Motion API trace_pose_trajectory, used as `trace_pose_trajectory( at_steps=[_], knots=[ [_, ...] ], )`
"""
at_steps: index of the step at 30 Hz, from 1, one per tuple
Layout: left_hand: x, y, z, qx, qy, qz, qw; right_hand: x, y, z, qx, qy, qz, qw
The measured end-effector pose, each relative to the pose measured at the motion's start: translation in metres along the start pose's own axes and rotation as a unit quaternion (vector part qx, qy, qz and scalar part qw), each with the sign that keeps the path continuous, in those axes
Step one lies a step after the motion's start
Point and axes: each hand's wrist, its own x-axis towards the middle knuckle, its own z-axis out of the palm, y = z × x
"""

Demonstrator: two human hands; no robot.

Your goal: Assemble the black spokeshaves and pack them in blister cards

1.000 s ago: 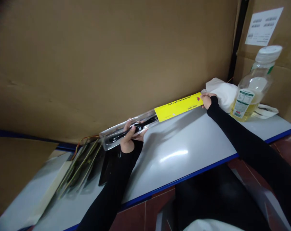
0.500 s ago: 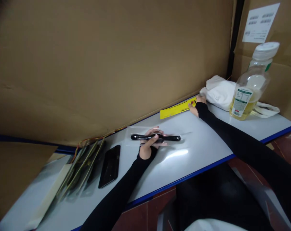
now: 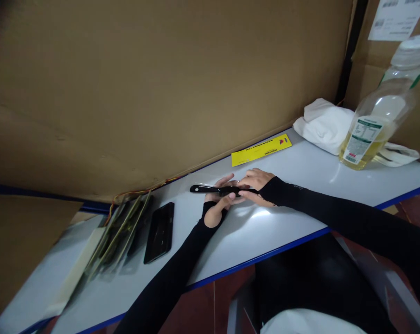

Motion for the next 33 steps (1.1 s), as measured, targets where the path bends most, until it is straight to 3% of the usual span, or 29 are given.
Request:
trace_pose_trajectory(
  at_steps=[4, 7, 10, 12, 15, 17, 20, 23, 24, 26, 29, 33],
  knots=[
    [-0.010, 0.003, 0.010, 0.046, -0.020, 0.002, 0.999, 0.000, -0.006, -0.006, 0.088, -0.008, 0.091, 0.992],
    [-0.016, 0.008, 0.017, 0.083, -0.009, 0.001, 0.996, 0.001, -0.016, -0.010, 0.236, -0.053, 0.160, 0.957],
    [-0.021, 0.016, 0.022, 0.136, 0.018, 0.017, 0.990, 0.002, -0.029, -0.011, 0.416, -0.143, 0.217, 0.871],
    [-0.023, 0.023, 0.024, 0.178, 0.033, -0.019, 0.983, 0.003, -0.037, -0.007, 0.510, -0.174, 0.230, 0.810],
    [-0.020, 0.032, 0.024, 0.225, 0.035, -0.102, 0.968, 0.003, -0.048, 0.004, 0.607, -0.167, 0.238, 0.739],
    [-0.014, 0.037, 0.020, 0.227, 0.024, -0.137, 0.964, 0.002, -0.051, 0.013, 0.638, -0.149, 0.264, 0.707],
    [0.001, 0.043, 0.003, 0.167, 0.008, -0.162, 0.973, 0.002, -0.051, 0.018, 0.633, -0.095, 0.332, 0.693],
    [0.019, 0.048, -0.025, 0.049, -0.005, -0.187, 0.981, 0.007, -0.045, 0.007, 0.615, -0.026, 0.379, 0.691],
    [0.025, 0.049, -0.035, 0.006, 0.020, -0.171, 0.985, 0.009, -0.042, 0.001, 0.608, -0.004, 0.387, 0.693],
    [0.036, 0.050, -0.053, -0.066, 0.123, -0.107, 0.984, 0.014, -0.036, -0.011, 0.578, 0.046, 0.407, 0.706],
    [0.051, 0.046, -0.073, -0.109, 0.276, -0.032, 0.954, 0.019, -0.026, -0.026, 0.523, 0.113, 0.441, 0.721],
    [0.067, 0.034, -0.085, -0.091, 0.358, -0.086, 0.925, 0.020, -0.018, -0.029, 0.497, 0.141, 0.458, 0.723]
  ],
)
